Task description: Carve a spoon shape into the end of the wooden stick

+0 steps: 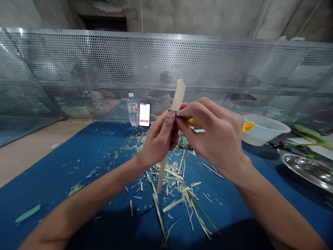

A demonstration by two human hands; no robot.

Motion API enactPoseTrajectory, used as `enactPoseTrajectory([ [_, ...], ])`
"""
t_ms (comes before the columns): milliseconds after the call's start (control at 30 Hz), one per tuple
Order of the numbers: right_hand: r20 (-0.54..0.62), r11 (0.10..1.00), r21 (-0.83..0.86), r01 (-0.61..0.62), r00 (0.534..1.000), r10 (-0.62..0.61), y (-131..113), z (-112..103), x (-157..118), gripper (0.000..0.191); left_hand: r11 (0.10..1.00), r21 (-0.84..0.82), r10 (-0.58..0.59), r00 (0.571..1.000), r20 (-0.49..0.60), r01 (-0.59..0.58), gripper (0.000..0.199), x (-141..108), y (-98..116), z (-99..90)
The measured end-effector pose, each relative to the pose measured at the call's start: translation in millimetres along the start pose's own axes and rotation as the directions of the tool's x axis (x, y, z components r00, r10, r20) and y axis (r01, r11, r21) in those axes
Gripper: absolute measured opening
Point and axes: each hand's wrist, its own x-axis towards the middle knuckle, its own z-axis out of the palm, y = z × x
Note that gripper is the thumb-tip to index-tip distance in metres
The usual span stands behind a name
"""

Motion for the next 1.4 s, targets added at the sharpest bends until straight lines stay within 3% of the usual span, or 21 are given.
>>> enactPoseTrajectory([
  [300,0.070,0.977,0.152,-0.152,0.987,0.143,0.8,-4.9,2.2,0.009,1.000,-0.025,-0.013,1.000,0.024,0.014,0.026,0.0,1.5,0.6],
  [867,0.073,0.933,0.273,-0.233,0.972,0.222,2.1,-1.7,3.2,0.008,0.999,-0.020,-0.029,0.999,-0.020,0.029,0.022,-3.6,3.3,4.3],
  [1033,0.087,0.899,0.340,-0.275,0.961,0.262,1.5,2.1,2.5,0.004,0.998,0.021,-0.050,0.998,-0.027,0.051,0.030,-3.1,5.1,2.6],
  [1300,0.106,0.967,0.154,-0.200,0.977,0.186,3.4,-7.9,3.5,0.004,0.997,-0.008,-0.076,0.996,-0.037,0.076,0.028,-1.8,2.6,4.8],
  [1400,0.118,0.965,0.160,-0.207,0.975,0.189,5.3,-11.7,4.2,0.002,0.997,-0.033,-0.063,0.998,-0.010,0.063,0.030,-2.3,1.5,5.3],
])
